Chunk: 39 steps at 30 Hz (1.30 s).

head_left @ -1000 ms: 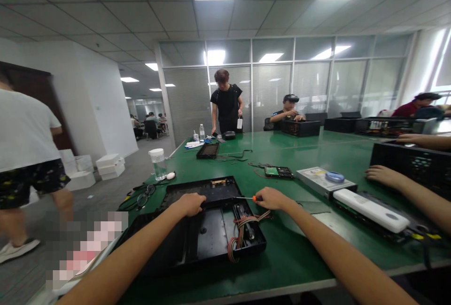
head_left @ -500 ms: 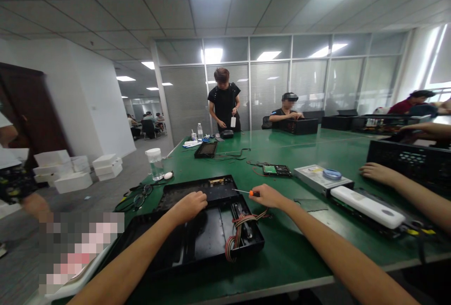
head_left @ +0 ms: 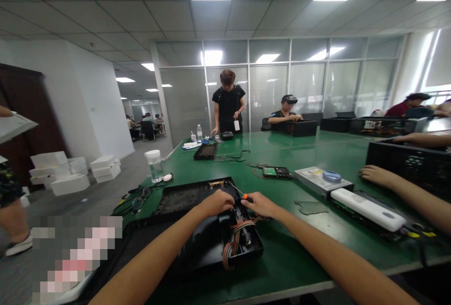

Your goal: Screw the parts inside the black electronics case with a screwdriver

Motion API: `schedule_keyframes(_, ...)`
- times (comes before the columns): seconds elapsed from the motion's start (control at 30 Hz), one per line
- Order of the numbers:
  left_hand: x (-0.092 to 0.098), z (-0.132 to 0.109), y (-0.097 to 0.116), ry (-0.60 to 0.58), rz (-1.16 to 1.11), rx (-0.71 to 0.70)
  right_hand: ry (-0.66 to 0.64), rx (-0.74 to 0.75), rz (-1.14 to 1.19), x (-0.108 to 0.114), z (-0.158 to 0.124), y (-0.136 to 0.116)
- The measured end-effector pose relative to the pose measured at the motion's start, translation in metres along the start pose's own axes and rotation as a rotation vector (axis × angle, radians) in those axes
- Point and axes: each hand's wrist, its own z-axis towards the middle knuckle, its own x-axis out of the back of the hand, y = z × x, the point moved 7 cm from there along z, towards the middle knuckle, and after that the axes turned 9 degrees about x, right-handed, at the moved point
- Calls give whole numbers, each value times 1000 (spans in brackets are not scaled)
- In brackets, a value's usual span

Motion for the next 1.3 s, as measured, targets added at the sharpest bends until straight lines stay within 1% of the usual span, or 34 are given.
schedule_keyframes(0.1,-12,-5,-7,75,-50,25,-7,53,-1,0,0,-4)
schedule_keyframes(0.23,-15,-10,-8,161,-64,29,-17,68,-65,2,-1,-4)
schedule_keyframes(0.33,-13,-9,-7,159,-76,18,-10,63,-198,9,-4,-2)
schedule_keyframes(0.43,-14,-5,-11,147,-79,37,-2,91,-314,17,-6,-4)
schedule_keyframes(0.53,-18,-3,-11,131,-55,8,-11,85,-354,22,-7,-7)
schedule_keyframes(0.67,-21,-3,-5,93,-27,-53,29,3,-375,32,-5,-5)
schedule_keyframes(0.73,-20,-4,-3,81,-9,-69,72,-31,-353,37,-5,-2)
schedule_keyframes(0.8,-18,-6,-2,82,7,-72,113,-37,-281,41,-6,4)
schedule_keyframes(0.93,-16,-8,-5,90,-3,-62,89,-19,-45,41,-7,20)
schedule_keyframes(1.0,-17,-8,-6,86,-14,-76,99,28,55,47,-6,23)
schedule_keyframes(1.07,-18,-8,-6,81,-16,-94,155,69,137,61,-5,24)
schedule_keyframes(1.13,-19,-9,-5,82,-6,-97,242,60,195,77,-6,25)
schedule_keyframes(1.23,-19,-10,-4,83,41,-83,479,10,173,101,-12,25)
schedule_keyframes(1.3,-19,-12,-2,76,75,-80,631,8,110,108,-19,19)
